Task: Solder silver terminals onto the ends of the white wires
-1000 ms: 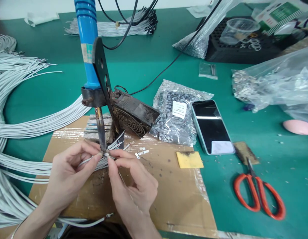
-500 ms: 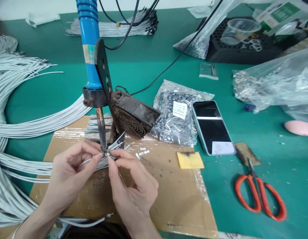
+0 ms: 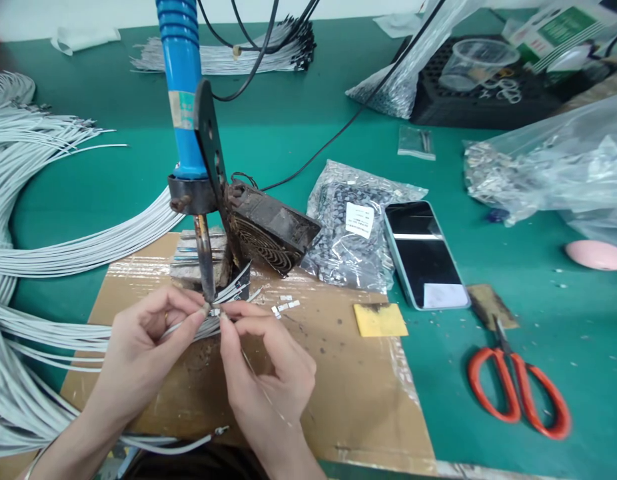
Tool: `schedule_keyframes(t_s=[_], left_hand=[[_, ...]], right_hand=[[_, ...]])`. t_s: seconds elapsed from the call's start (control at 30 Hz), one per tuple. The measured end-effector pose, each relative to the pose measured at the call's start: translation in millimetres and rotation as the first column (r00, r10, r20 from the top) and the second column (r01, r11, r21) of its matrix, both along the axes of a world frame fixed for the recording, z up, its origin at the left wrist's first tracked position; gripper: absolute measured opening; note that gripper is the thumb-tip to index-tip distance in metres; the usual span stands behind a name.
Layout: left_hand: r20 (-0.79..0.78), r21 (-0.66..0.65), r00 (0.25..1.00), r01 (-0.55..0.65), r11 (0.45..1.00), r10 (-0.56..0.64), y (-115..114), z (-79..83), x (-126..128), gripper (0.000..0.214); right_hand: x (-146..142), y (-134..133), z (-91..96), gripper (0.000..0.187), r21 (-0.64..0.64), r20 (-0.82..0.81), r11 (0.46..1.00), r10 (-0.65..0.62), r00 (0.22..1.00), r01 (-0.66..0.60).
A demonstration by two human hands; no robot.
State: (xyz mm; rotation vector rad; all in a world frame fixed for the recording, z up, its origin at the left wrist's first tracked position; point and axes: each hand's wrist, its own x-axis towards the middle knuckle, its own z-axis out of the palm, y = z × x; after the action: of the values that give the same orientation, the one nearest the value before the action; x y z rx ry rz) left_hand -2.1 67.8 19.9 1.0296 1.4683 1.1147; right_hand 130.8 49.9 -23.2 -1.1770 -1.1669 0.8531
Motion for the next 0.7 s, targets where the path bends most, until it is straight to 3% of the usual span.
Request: schedule_keyframes(t_s=[0.13,0.3,0.57,0.7], left_hand=[[0.041,-0.076,0.999,0.006,0.997,-0.002,-4,-0.4,-2,0.013],[0.063,-0.165,0.993,0.104,0.981,-0.095,-18,-7.4,-6,0.015],[0.168,-0.300,0.984,0.113,0.947,-0.064,-35,2.5,-4,0.025],[0.188,-0.304,0.981,0.098,0.947,-0.041,-37,4.8,-3,0.026]], right_hand=[[4,0,2.5,0.005,-0.147,0.090,0.985,-0.082,0.993,0.095],[9,-2,5.4,0.023,-0.209,0.207,0.976,0.111,0.972,-0.067],[6,-3,9.8,0.031,-0.381,-0.106,0.889,0.229,0.968,-0.252],[6,-5,10.5,0.032,-0.401,-0.211,0.861,0.246,0.946,-0.314]])
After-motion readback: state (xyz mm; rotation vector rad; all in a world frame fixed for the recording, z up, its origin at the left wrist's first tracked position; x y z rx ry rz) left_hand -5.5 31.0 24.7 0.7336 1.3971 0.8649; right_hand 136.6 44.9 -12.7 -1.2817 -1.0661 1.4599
